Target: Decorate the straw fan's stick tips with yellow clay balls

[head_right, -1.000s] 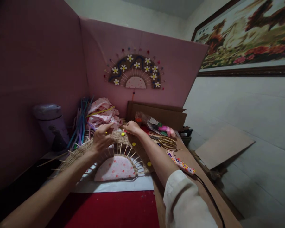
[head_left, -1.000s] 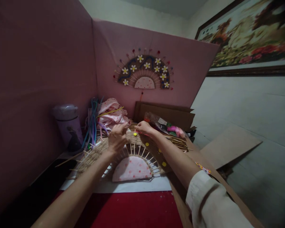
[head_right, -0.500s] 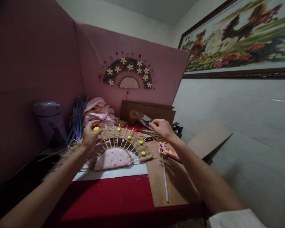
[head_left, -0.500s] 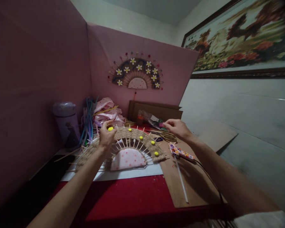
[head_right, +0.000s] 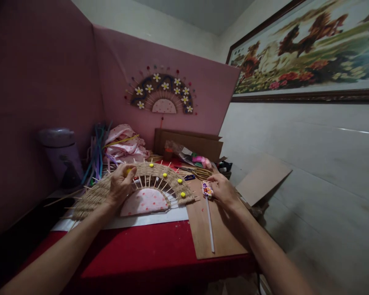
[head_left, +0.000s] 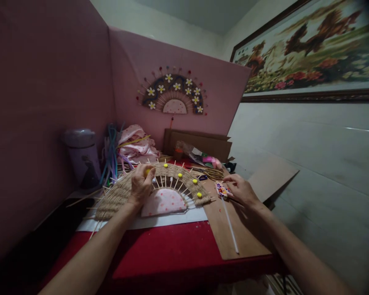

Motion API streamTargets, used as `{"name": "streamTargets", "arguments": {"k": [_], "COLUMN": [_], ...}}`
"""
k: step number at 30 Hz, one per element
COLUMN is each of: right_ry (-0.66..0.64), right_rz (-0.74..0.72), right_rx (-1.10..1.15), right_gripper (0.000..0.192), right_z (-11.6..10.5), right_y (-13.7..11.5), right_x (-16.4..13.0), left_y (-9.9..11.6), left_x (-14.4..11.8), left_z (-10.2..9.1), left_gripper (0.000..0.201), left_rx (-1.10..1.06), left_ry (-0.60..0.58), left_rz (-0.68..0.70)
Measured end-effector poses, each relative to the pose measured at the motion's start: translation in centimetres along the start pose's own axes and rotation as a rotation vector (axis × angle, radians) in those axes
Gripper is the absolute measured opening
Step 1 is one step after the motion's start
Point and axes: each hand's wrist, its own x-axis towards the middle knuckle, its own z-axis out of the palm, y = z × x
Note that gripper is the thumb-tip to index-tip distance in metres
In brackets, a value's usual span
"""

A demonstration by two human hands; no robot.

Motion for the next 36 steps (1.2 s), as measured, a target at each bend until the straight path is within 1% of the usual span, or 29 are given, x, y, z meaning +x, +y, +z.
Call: {"name": "streamTargets", "arguments": {"k": [2, 4, 5, 7, 9, 11, 12, 13, 14, 15, 17, 18, 22, 25, 27, 29, 32, 34, 36], "right_ry": [0.015, 0.028, 0.039, 0.066, 0.038, -0.015, -0.043, -0.044, -0.049, -0.056, -0.066, -0.063, -0.034, -0.027, -0.029, -0.022, -0.026, -0.049, -0.063], "right_rz": [0.001, -0.014, -0.026, -0.074, -0.196, -0.355, -0.423, -0.466, -0.503, -0.538, -0.586, -0.597, -0.598, -0.587, -0.587, -0.591, -0.575, -0.563, -0.568], "right_rx": [0.020, 0.050, 0.069, 0.122, 0.217, 0.295, 0.316, 0.335, 0.346, 0.353, 0.359, 0.357, 0.372, 0.440, 0.484, 0.501, 0.492, 0.497, 0.520], "right_gripper": [0.024, 0.020, 0.019, 0.018, 0.018, 0.015, 0.013, 0.011, 0.010, 0.013, 0.020, 0.020, 0.010, 0.006, 0.006, 0.008, 0.013, 0.014, 0.012], "right_z": [0.2, 0.4, 0.6, 1.0, 1.6, 2.3, 2.7, 3.0, 3.4, 3.8, 4.7, 5.0, 6.1, 6.3, 6.4, 6.4, 6.6, 6.6, 6.7], "right_y": [-0.9, -2.2, -3.2, -5.6, -8.6, -11.6, -12.9, -13.9, -14.7, -15.3, -15.6, -15.4, -14.5, -14.1, -14.0, -13.9, -13.7, -13.6, -13.5], "right_x": [0.5, 1.0, 1.2, 1.4, 1.3, 0.9, 0.6, 0.3, 0.0, -0.3, -0.7, -0.8, -1.2, -1.3, -1.4, -1.4, -1.5, -1.6, -1.7], "left_y": [-0.1, 0.0, 0.2, 0.8, 1.7, 2.5, 2.9, 3.2, 3.4, 3.6, 3.8, 3.8, 4.0, 4.1, 4.3, 4.4, 4.4, 4.3, 4.3], "left_x": [0.1, 0.2, 0.2, 0.1, -0.1, -0.4, -0.6, -0.8, -1.1, -1.3, -1.7, -1.9, -2.6, -2.8, -2.8, -2.8, -2.8, -2.9, -2.9], "left_z": [0.0, 0.0, 0.0, 0.0, -0.1, -0.2, -0.3, -0.3, -0.2, -0.1, 0.1, 0.3, 0.8, 0.8, 0.7, 0.8, 1.1, 1.3, 1.4], "left_gripper": [0.014, 0.023, 0.028, 0.039, 0.043, 0.046, 0.047, 0.048, 0.048, 0.047, 0.041, 0.037, 0.022, 0.023, 0.025, 0.025, 0.025, 0.026, 0.027], "left_rx": [-0.063, -0.219, -0.335, -0.615, -0.856, -1.029, -1.080, -1.120, -1.152, -1.174, -1.207, -1.219, -1.233, -1.203, -1.165, -1.135, -1.113, -1.101, -1.088], "left_ry": [0.018, 0.002, -0.028, -0.132, -0.259, -0.345, -0.374, -0.393, -0.413, -0.442, -0.492, -0.515, -0.573, -0.611, -0.647, -0.652, -0.602, -0.586, -0.594], "left_rz": [-0.055, -0.169, -0.251, -0.434, -0.564, -0.642, -0.673, -0.701, -0.723, -0.732, -0.735, -0.734, -0.755, -0.779, -0.770, -0.761, -0.763, -0.764, -0.748]}}
